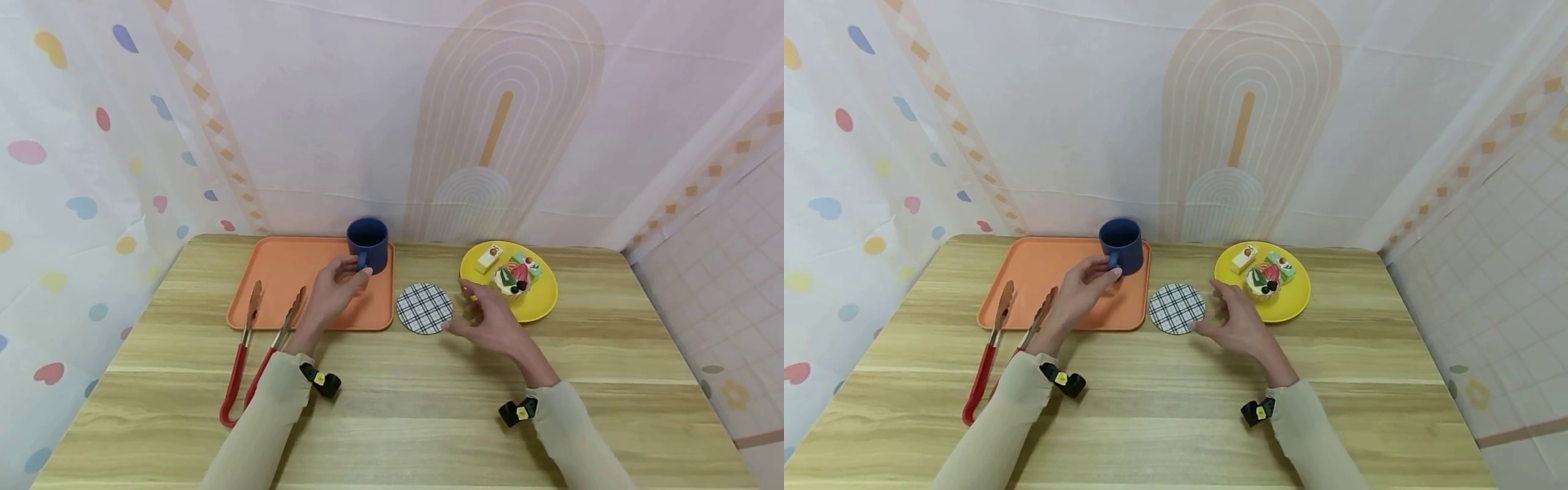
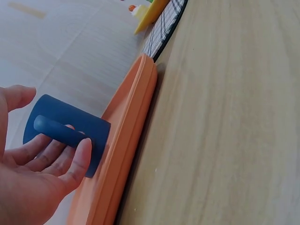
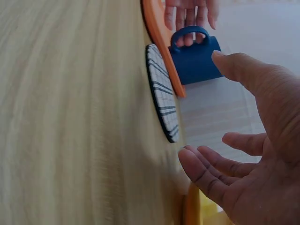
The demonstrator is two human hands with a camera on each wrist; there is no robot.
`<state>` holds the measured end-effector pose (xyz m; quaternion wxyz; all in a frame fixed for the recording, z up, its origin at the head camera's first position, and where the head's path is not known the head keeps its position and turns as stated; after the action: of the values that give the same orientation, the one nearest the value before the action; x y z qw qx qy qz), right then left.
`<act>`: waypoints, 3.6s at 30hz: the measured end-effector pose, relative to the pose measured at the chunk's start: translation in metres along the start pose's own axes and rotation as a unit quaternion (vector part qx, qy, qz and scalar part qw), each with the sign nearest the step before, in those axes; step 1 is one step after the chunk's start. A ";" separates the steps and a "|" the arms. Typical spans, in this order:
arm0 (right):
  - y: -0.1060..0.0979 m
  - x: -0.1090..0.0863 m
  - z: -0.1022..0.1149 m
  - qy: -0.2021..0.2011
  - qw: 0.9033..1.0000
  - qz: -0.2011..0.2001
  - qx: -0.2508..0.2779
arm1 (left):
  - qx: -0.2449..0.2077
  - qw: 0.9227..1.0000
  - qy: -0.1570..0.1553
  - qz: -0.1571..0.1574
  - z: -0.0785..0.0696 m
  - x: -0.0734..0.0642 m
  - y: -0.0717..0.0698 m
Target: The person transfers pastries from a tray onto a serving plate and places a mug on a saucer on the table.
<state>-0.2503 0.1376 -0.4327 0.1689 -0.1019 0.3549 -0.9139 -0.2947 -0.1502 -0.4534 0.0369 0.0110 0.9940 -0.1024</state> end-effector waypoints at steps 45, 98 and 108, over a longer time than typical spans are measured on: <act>0.039 0.022 -0.013 0.086 0.991 0.027 -0.098 | -0.072 0.995 -0.002 -0.072 0.008 0.017 0.009; 0.039 0.021 -0.015 0.075 0.994 0.018 -0.083 | -0.140 0.989 0.023 0.032 -0.020 -0.041 0.057; 0.038 0.020 -0.015 0.065 0.995 0.011 -0.077 | -0.100 0.994 0.040 0.031 -0.020 -0.051 0.073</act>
<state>-0.2646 0.1128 -0.4680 0.1468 -0.0507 0.4353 -0.8868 -0.2435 -0.0755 -0.4449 0.0012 0.0426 0.9991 -0.0004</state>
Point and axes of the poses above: each hand's wrist, its own x-axis towards the middle knuckle, its own y-axis out of the palm, z = x × y, the point moved 9 cm from there along x, towards the middle knuckle, and after that the axes turned 6 degrees about -y, right-handed, at the moved point
